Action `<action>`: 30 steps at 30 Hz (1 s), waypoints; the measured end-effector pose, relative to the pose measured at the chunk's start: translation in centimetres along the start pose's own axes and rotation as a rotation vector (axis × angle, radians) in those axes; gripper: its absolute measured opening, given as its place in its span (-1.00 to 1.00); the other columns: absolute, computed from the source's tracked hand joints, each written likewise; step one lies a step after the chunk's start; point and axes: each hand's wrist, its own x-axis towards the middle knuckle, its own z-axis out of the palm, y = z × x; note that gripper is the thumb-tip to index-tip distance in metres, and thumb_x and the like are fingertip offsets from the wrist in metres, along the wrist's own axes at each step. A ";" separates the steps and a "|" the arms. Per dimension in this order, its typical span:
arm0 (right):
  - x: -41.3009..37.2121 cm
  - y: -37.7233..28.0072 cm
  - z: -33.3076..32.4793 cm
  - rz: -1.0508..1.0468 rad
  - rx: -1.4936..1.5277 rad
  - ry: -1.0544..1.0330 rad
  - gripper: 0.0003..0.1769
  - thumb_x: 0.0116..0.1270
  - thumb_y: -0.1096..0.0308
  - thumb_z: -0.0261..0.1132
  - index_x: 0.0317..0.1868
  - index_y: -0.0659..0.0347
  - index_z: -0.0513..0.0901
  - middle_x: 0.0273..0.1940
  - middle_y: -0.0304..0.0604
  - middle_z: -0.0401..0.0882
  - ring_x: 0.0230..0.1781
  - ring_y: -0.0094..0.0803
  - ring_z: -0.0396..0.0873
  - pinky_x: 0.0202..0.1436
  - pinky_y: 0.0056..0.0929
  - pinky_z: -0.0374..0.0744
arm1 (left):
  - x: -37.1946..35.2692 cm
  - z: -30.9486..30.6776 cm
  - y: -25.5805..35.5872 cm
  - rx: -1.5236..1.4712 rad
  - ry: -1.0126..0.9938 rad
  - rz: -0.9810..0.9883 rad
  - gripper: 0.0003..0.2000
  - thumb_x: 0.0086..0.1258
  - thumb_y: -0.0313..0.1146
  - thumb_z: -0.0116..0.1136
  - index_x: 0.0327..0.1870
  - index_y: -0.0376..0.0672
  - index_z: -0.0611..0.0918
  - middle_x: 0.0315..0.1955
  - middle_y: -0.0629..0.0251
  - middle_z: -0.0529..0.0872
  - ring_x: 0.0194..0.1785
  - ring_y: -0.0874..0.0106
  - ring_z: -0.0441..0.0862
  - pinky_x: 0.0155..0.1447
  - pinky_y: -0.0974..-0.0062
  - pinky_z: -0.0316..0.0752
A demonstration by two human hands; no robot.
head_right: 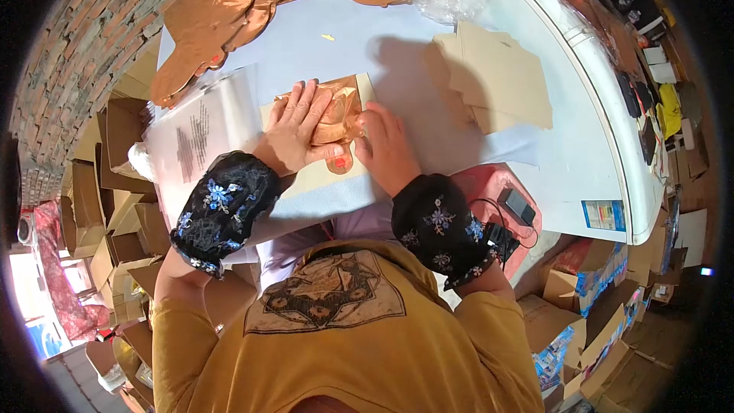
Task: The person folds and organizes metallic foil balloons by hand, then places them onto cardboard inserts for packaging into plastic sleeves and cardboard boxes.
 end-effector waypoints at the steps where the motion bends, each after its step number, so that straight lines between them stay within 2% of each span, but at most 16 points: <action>1: 0.0 0.1 0.0 0.008 0.006 -0.002 -0.57 0.19 0.49 0.32 0.07 0.26 0.42 0.18 0.09 0.44 0.19 0.05 0.43 0.28 -0.09 0.42 | 0.0 -0.2 0.0 0.016 -0.016 0.009 0.05 0.23 0.52 -0.02 0.60 -0.09 0.12 0.59 -0.11 -0.01 0.65 -0.07 -0.15 0.60 -0.06 -0.14; 9: -0.2 0.4 0.0 0.023 0.003 -0.014 -0.56 0.26 0.45 0.33 0.11 0.32 0.40 0.25 0.17 0.41 0.24 0.06 0.41 0.30 -0.07 0.39 | 0.0 -1.4 0.8 0.083 -0.133 0.026 0.22 0.04 0.61 -0.02 0.62 -0.14 0.04 0.58 -0.21 -0.07 0.64 -0.16 -0.21 0.59 -0.14 -0.18; 12: -0.3 0.6 0.3 0.022 0.006 -0.020 -0.56 0.28 0.44 0.32 0.12 0.33 0.39 0.27 0.20 0.39 0.24 0.08 0.40 0.30 -0.07 0.39 | -0.2 -1.9 2.0 0.103 -0.212 -0.031 0.25 0.02 0.62 -0.01 0.62 -0.14 0.02 0.57 -0.25 -0.08 0.64 -0.20 -0.23 0.59 -0.19 -0.20; 15: -0.3 0.8 0.1 -0.016 -0.028 -0.070 -0.51 0.29 0.43 0.33 0.17 0.35 0.39 0.29 0.20 0.36 0.21 0.12 0.40 0.30 -0.06 0.39 | -0.4 -1.2 1.6 0.087 -0.153 -0.009 0.26 0.00 0.64 0.00 0.62 -0.14 0.02 0.57 -0.27 -0.09 0.63 -0.22 -0.24 0.59 -0.22 -0.23; 21: -0.6 0.0 -0.9 -0.066 -0.118 -0.145 -0.40 0.30 0.35 0.35 0.27 0.43 0.38 0.31 0.16 0.34 0.15 0.10 0.40 0.29 -0.09 0.43 | -0.4 -1.3 1.7 0.072 -0.159 -0.029 0.26 -0.01 0.65 -0.01 0.63 -0.11 0.02 0.58 -0.25 -0.10 0.64 -0.20 -0.25 0.60 -0.20 -0.27; 24: -0.8 0.0 -1.0 -0.080 -0.129 -0.141 -0.39 0.31 0.32 0.34 0.27 0.45 0.37 0.31 0.14 0.34 0.16 0.07 0.40 0.28 -0.12 0.45 | -0.3 -1.4 1.7 0.070 -0.178 -0.047 0.25 0.00 0.66 -0.03 0.64 -0.03 -0.02 0.59 -0.22 -0.15 0.64 -0.18 -0.26 0.59 -0.22 -0.25; 27: -1.0 -0.3 -1.2 -0.050 -0.160 -0.169 -0.38 0.32 0.31 0.34 0.29 0.45 0.36 0.32 0.13 0.34 0.17 0.06 0.40 0.30 -0.14 0.44 | -0.2 -1.4 1.7 0.095 -0.179 -0.048 0.25 0.00 0.67 -0.04 0.64 -0.03 -0.01 0.59 -0.21 -0.14 0.65 -0.16 -0.26 0.59 -0.21 -0.25; 30: -1.0 -0.5 -1.1 -0.044 -0.184 -0.173 -0.37 0.31 0.31 0.35 0.30 0.44 0.36 0.32 0.13 0.34 0.17 0.05 0.40 0.31 -0.15 0.44 | -0.4 -1.5 1.9 0.085 -0.153 -0.031 0.26 -0.02 0.65 -0.01 0.62 -0.12 0.04 0.57 -0.27 -0.09 0.64 -0.18 -0.25 0.60 -0.18 -0.27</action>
